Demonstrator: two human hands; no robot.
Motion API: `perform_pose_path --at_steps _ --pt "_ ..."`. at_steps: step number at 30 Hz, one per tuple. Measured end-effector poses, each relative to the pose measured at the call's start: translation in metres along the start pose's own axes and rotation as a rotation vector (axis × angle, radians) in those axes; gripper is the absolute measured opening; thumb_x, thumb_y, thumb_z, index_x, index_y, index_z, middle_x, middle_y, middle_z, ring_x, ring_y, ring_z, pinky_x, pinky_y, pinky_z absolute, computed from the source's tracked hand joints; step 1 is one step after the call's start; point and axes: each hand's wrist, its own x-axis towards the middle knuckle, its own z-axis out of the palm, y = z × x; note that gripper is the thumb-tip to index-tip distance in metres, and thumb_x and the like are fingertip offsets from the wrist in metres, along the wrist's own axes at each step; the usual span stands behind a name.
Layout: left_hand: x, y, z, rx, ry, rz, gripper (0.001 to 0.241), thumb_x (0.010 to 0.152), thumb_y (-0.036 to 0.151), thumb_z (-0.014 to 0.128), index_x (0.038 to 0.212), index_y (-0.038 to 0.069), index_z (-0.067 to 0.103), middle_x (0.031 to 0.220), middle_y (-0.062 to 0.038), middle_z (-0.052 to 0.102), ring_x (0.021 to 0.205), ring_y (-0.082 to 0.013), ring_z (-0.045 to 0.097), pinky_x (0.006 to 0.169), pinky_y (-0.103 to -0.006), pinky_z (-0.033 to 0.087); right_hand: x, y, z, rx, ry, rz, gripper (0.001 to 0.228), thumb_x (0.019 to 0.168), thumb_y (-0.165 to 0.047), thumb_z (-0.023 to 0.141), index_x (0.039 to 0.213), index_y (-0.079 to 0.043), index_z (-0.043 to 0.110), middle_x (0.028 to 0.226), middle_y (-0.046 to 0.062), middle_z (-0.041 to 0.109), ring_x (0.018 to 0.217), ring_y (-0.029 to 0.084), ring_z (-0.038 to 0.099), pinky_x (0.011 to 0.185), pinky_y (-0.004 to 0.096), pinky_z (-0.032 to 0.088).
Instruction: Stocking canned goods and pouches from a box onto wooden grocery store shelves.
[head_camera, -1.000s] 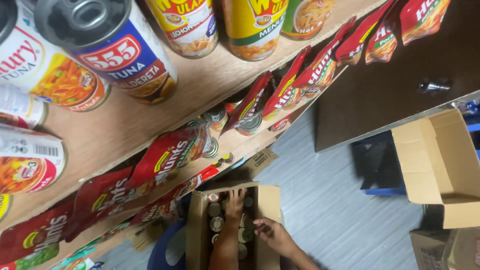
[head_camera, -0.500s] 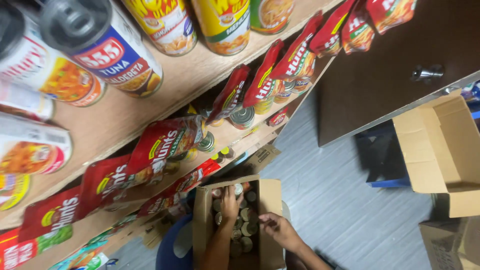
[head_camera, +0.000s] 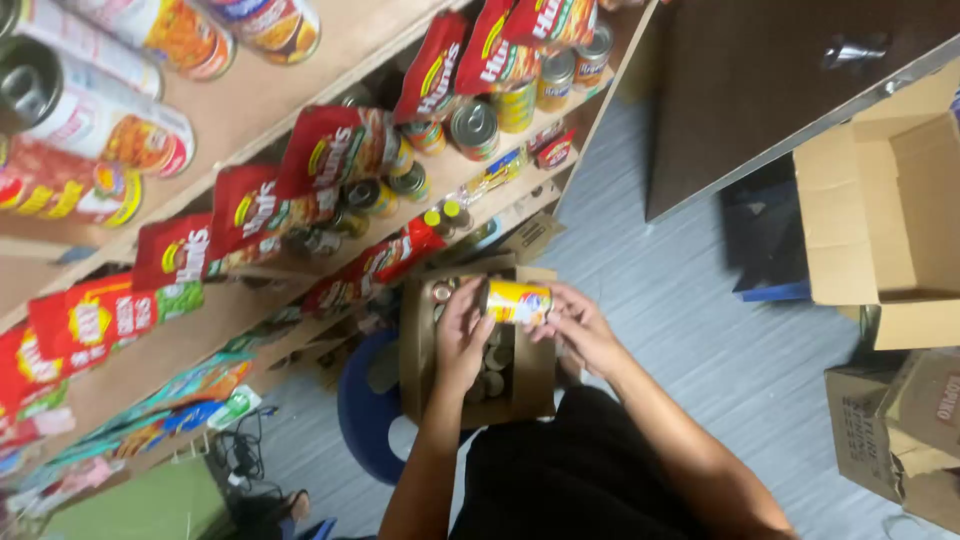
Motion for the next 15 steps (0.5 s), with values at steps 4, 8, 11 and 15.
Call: perform_pose_path --at_steps 4,8,11,15 --pt "0.007 0.058 0.051 -0.021 -0.032 0.105 0.051 0.102 0.002 0.059 0.15 -0.002 0.046 0.151 -0.011 0.055 0.14 -0.0196 0.053 0.121 -0.0327 0.04 -0.005 -0.033 0.024 0.063 -0.033 -0.091 0.055 0.101 -0.009 0.065 0.151 0.005 0.045 0.115 0.019 0.068 0.098 0.024 0.069 0.086 0.034 0.056" --pt "0.007 0.062 0.072 0.035 0.066 0.044 0.052 0.098 -0.001 0.065 0.148 -0.002 0.049 0.132 -0.01 0.062 0.12 -0.0161 0.061 0.104 -0.03 0.049 -0.009 -0.046 0.033 0.168 -0.023 -0.103 0.046 0.102 -0.016 0.064 0.14 0.004 0.049 0.118 0.018 0.069 0.099 0.024 0.07 0.084 0.034 0.058" --pt "0.008 0.071 0.081 0.005 0.053 0.085 0.052 0.097 -0.002 0.067 0.146 -0.002 0.051 0.126 -0.008 0.064 0.113 -0.0135 0.063 0.098 -0.0275 0.052 -0.011 -0.052 0.037 0.102 -0.035 -0.079 0.043 0.1 -0.016 0.065 0.136 0.003 0.051 0.117 0.017 0.069 0.1 0.024 0.07 0.084 0.035 0.057" --pt "0.005 0.073 0.072 0.065 0.066 0.101 0.05 0.099 -0.003 0.069 0.148 -0.003 0.055 0.118 -0.008 0.065 0.098 -0.0103 0.058 0.087 -0.0233 0.049 -0.008 -0.054 0.037 -0.104 -0.087 -0.096 0.044 0.094 -0.007 0.07 0.133 0.002 0.052 0.12 0.01 0.067 0.109 0.018 0.066 0.093 0.036 0.056"
